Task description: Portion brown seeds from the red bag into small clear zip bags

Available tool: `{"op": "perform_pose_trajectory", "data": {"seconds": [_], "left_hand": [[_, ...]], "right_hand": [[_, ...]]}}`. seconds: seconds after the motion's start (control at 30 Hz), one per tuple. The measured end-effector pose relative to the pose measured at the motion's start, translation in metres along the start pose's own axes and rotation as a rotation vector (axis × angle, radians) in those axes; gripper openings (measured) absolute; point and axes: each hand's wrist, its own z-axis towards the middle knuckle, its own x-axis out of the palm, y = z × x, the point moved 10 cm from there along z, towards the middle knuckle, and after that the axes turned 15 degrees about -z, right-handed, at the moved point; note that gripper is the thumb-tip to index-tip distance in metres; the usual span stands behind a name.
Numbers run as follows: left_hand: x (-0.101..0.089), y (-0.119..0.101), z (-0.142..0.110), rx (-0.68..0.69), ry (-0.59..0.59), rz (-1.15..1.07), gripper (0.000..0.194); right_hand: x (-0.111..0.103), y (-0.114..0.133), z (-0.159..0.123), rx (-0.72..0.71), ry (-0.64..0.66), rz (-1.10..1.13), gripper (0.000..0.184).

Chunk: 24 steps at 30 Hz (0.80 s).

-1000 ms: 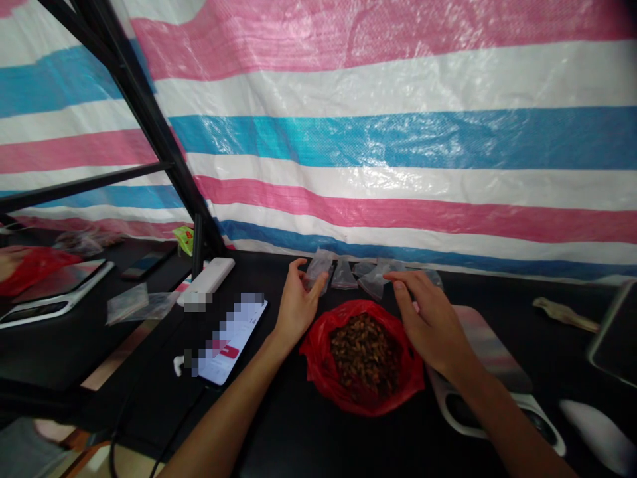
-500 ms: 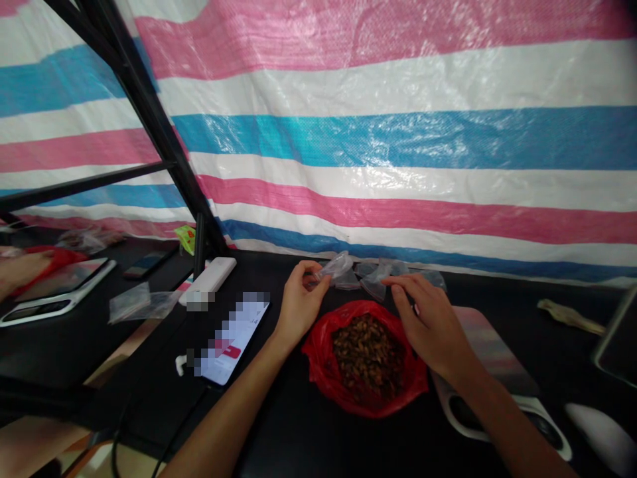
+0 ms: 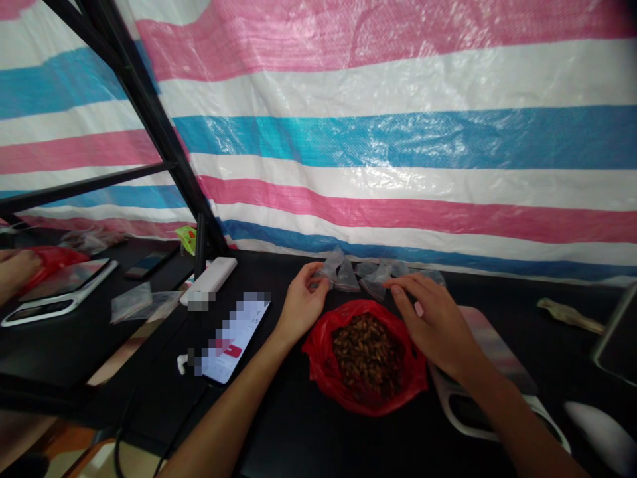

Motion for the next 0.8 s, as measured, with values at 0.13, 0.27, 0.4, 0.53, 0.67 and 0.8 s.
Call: {"op": "perform_pose_trajectory", "data": {"seconds": [0.13, 0.27, 0.4, 0.53, 0.67, 0.8], "left_hand": [[-0.018, -0.044, -0.002, 0.261, -0.135, 0.450, 0.024], [-0.034, -0.030, -0.023, -0.038, -0.064, 0.611, 0.021], [-0.027, 0.000, -0.092, -0.240, -0.028, 0.390, 0.036], [-0.005, 0.011, -0.124, -0.261, -0.091, -0.014, 0.047], [0.007, 0.010, -0.112, -0.441, -0.176, -0.467, 0.045], [-0.004, 0.002, -0.107, -0.404, -0.301, -0.564, 0.043]], "right_hand": [[-0.002, -0.007, -0.004, -0.056, 0.105, -0.016, 0.024], [0.014, -0.014, -0.017, -0.103, 0.357, 0.030, 0.036], [0.025, -0.015, -0.029, -0.059, 0.499, 0.141, 0.036], [0.025, 0.002, -0.028, -0.106, 0.509, 0.171, 0.016], [0.005, 0.010, -0.015, -0.119, 0.311, 0.212, 0.018], [0.011, 0.003, -0.013, -0.044, 0.323, 0.283, 0.020]]}}
